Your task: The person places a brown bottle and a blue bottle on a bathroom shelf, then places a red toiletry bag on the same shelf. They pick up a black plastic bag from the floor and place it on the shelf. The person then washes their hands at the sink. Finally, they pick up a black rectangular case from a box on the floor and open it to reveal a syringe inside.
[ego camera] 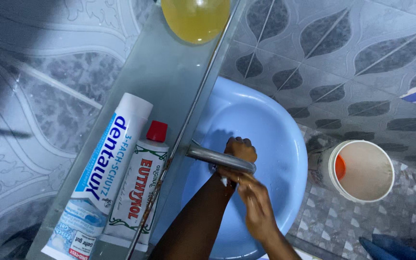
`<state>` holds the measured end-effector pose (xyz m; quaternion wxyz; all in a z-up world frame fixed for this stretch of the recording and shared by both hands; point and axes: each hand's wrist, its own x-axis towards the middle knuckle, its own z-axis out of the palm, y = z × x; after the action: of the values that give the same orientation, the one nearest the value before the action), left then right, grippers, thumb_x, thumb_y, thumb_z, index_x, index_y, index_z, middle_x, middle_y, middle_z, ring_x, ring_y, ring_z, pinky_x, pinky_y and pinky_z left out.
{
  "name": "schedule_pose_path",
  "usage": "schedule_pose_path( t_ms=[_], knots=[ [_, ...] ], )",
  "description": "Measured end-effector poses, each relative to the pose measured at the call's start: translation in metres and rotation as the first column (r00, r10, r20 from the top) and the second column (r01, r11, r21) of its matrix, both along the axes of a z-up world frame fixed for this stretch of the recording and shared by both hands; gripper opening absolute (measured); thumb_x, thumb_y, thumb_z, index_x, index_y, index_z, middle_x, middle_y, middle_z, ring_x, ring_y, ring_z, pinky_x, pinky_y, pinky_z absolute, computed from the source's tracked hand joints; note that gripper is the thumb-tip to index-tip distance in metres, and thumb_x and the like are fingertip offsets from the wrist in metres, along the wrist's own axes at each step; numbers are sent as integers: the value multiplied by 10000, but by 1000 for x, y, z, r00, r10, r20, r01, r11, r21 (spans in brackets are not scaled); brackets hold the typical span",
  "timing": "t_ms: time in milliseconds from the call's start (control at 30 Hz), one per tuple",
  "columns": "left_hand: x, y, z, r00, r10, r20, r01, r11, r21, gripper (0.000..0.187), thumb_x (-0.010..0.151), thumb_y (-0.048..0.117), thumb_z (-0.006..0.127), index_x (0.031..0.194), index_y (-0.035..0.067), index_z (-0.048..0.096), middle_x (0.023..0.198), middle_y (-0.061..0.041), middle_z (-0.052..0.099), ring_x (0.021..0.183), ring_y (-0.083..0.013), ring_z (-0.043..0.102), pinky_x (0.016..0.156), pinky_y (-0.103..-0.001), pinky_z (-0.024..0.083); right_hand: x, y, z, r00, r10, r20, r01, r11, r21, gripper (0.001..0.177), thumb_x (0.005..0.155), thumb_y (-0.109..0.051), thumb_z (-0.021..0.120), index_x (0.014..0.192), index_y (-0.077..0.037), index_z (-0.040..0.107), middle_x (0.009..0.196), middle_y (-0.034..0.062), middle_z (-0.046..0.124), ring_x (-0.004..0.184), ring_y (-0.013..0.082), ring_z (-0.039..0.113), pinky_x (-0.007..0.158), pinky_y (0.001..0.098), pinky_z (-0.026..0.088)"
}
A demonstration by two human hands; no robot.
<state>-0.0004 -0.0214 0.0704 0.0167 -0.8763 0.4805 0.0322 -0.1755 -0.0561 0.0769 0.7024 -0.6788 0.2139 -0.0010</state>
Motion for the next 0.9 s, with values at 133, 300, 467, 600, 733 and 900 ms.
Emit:
schedule_pose_path(
  t_ms=[133,300,467,600,733,900],
  knots=[
    [5,-1,-1,999,3,42,-2,1000,-21,102,769,189,776,826,104,771,855,-80,705,850,-256,711,685,-391,530,-5,16,79,932,87,353,-116,991,63,440,1058,-226,476,1347,77,610,1469,257,585,1323,266,596,1027,361,498],
    [11,-6,-9,997,-3,-82,-1,999,-50,192,767,245,770,859,76,774,854,-121,709,849,-279,717,680,-409,543,19,-16,71,989,24,146,39,912,-409,370,1071,-247,503,1193,-39,783,1617,150,556,761,127,736,591,274,507],
    [15,-16,-22,998,9,-69,-11,1000,-23,180,810,270,761,848,95,776,883,-110,705,879,-281,713,709,-418,534,32,-4,87,969,38,243,71,903,-424,283,1041,-159,565,1220,-5,722,1257,99,694,808,138,655,706,261,541],
    [11,-20,-31,996,33,-79,-33,999,-6,176,806,275,759,853,106,771,884,-101,699,874,-274,707,706,-418,529,61,-17,99,991,44,127,24,871,-490,162,921,-73,707,1031,-1,801,939,95,735,824,153,688,746,265,530],
    [4,-17,-47,995,53,-82,-50,998,36,173,802,280,756,858,116,767,884,-91,693,869,-267,702,703,-417,524,84,-34,98,974,62,-217,-25,985,170,134,890,38,641,987,46,734,867,206,715,736,253,665,655,375,565],
    [-6,-15,-67,994,68,-90,-61,995,82,170,797,286,754,864,129,762,885,-79,685,862,-257,695,700,-417,517,77,-37,133,957,210,-199,-82,856,510,114,920,36,571,925,54,683,940,162,761,860,253,744,799,414,635]
  ],
)
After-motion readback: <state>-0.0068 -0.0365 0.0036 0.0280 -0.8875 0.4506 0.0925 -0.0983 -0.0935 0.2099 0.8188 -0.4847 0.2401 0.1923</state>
